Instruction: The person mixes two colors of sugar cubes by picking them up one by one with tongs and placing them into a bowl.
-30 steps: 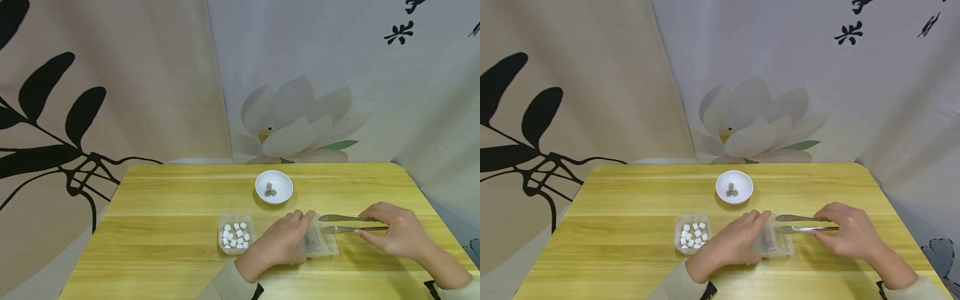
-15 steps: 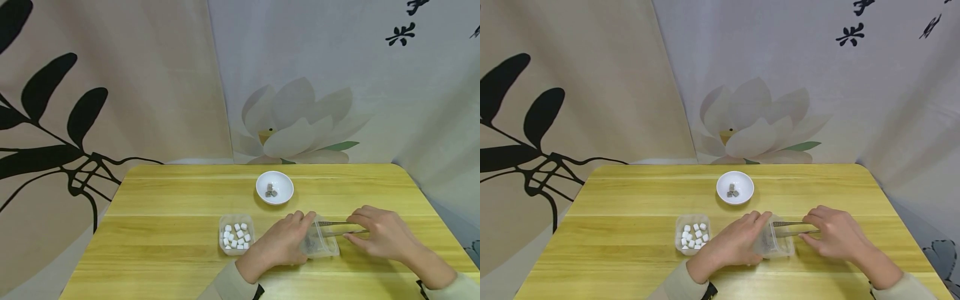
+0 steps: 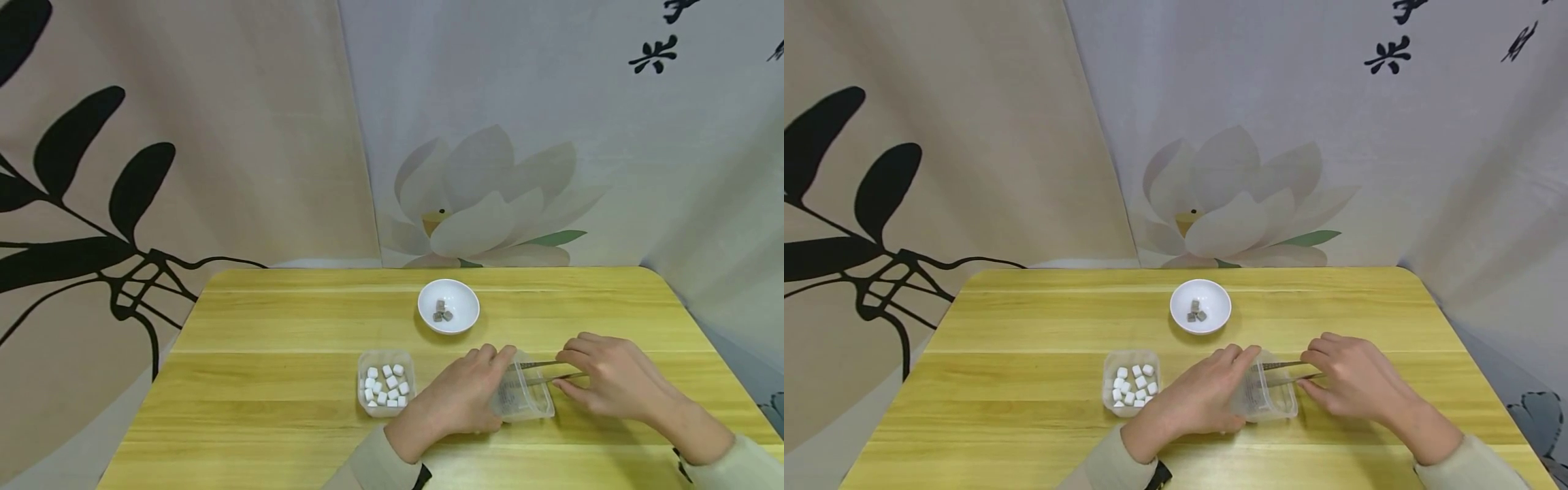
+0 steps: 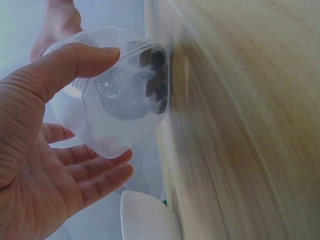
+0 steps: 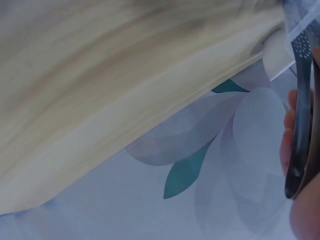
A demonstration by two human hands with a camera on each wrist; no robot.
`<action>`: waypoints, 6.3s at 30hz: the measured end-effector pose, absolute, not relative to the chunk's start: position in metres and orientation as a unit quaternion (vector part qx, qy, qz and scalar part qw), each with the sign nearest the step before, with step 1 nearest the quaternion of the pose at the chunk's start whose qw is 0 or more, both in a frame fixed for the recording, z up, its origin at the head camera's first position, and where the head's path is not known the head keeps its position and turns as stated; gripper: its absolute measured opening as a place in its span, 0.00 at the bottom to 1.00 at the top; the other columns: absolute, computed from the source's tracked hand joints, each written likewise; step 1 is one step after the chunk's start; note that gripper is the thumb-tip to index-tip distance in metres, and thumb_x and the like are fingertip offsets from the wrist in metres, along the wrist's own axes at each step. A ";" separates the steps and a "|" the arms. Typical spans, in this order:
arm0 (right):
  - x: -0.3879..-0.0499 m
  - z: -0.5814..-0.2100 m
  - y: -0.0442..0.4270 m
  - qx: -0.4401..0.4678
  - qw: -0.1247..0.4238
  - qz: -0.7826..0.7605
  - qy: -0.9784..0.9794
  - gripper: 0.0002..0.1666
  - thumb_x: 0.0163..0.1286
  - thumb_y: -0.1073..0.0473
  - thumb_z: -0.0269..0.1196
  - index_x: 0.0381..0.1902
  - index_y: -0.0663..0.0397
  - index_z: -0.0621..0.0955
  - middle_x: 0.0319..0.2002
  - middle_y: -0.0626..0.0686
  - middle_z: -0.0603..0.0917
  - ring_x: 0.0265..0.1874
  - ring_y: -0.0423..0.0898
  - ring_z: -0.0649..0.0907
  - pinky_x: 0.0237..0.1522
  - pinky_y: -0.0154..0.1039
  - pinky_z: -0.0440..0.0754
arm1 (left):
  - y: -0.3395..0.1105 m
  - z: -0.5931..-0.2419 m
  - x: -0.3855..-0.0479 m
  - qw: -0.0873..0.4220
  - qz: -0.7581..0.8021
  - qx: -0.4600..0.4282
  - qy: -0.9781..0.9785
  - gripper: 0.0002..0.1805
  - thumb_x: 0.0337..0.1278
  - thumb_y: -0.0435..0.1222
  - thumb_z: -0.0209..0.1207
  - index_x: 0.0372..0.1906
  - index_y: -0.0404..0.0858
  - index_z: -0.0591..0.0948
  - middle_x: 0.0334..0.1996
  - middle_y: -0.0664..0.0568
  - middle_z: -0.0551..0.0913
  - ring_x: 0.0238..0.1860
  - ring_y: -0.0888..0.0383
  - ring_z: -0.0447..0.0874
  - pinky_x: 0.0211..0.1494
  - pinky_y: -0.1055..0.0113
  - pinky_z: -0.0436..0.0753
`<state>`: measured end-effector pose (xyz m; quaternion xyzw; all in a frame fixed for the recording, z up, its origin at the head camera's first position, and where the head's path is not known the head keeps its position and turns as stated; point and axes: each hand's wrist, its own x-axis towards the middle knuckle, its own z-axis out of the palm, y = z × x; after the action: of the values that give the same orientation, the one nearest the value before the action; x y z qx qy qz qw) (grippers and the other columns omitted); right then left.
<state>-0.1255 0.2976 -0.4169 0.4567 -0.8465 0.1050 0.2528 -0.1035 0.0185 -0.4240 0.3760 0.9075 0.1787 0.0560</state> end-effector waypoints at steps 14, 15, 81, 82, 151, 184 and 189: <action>-0.136 -0.404 0.287 0.486 0.205 0.071 -0.847 0.21 0.73 0.43 0.60 0.28 0.51 0.86 0.27 0.42 0.82 0.24 0.38 0.77 0.20 0.32 0.76 | 0.018 -0.423 -0.104 0.060 0.173 0.375 0.909 0.59 0.39 0.46 0.84 0.76 0.43 0.61 0.51 0.54 0.74 0.44 0.62 0.73 0.43 0.75 0.76; -0.136 -0.405 0.287 0.489 0.203 0.068 -0.846 0.17 0.69 0.46 0.63 0.29 0.51 0.87 0.28 0.42 0.82 0.24 0.38 0.78 0.21 0.32 0.77 | 0.018 -0.423 -0.104 0.062 0.174 0.374 0.909 0.59 0.39 0.46 0.84 0.76 0.43 0.61 0.51 0.54 0.74 0.44 0.62 0.73 0.43 0.75 0.76; -0.159 -0.396 0.288 0.260 0.275 0.310 -0.872 0.16 0.43 0.70 0.81 0.32 0.51 0.91 0.31 0.48 0.89 0.29 0.26 0.80 0.31 0.22 0.76 | 0.019 -0.422 -0.105 0.071 0.177 0.370 0.909 0.59 0.38 0.46 0.84 0.76 0.42 0.61 0.50 0.54 0.75 0.43 0.63 0.72 0.41 0.75 0.75; -0.161 -0.397 0.285 0.254 0.268 0.311 -0.876 0.16 0.44 0.70 0.81 0.32 0.50 0.91 0.31 0.47 0.89 0.28 0.26 0.80 0.31 0.23 0.76 | 0.019 -0.422 -0.105 0.071 0.176 0.370 0.909 0.59 0.39 0.46 0.84 0.76 0.43 0.62 0.50 0.54 0.75 0.42 0.63 0.72 0.41 0.75 0.75; -0.123 -0.418 0.312 0.412 0.218 0.154 -0.871 0.18 0.62 0.38 0.73 0.31 0.44 0.90 0.31 0.39 0.85 0.28 0.37 0.83 0.24 0.34 0.80 | 0.020 -0.422 -0.103 0.067 0.178 0.368 0.910 0.57 0.39 0.44 0.84 0.74 0.43 0.62 0.48 0.55 0.74 0.41 0.63 0.71 0.38 0.75 0.74; -0.124 -0.418 0.307 0.436 0.217 0.195 -0.851 0.20 0.71 0.36 0.67 0.29 0.42 0.89 0.29 0.37 0.84 0.24 0.35 0.81 0.23 0.29 0.76 | 0.019 -0.423 -0.102 0.057 0.174 0.369 0.911 0.57 0.39 0.47 0.84 0.74 0.43 0.62 0.48 0.55 0.74 0.42 0.63 0.72 0.41 0.74 0.75; -0.122 -0.411 0.312 0.416 0.232 0.195 -0.857 0.24 0.74 0.33 0.63 0.30 0.42 0.90 0.30 0.37 0.85 0.24 0.34 0.82 0.23 0.29 0.77 | 0.019 -0.423 -0.103 0.059 0.176 0.369 0.911 0.57 0.38 0.46 0.84 0.73 0.43 0.62 0.48 0.55 0.74 0.41 0.63 0.72 0.39 0.75 0.74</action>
<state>-0.1221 0.3122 -0.4110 0.4163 -0.8572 0.1953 0.2320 -0.1030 0.0190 -0.4231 0.3690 0.9106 0.1765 0.0590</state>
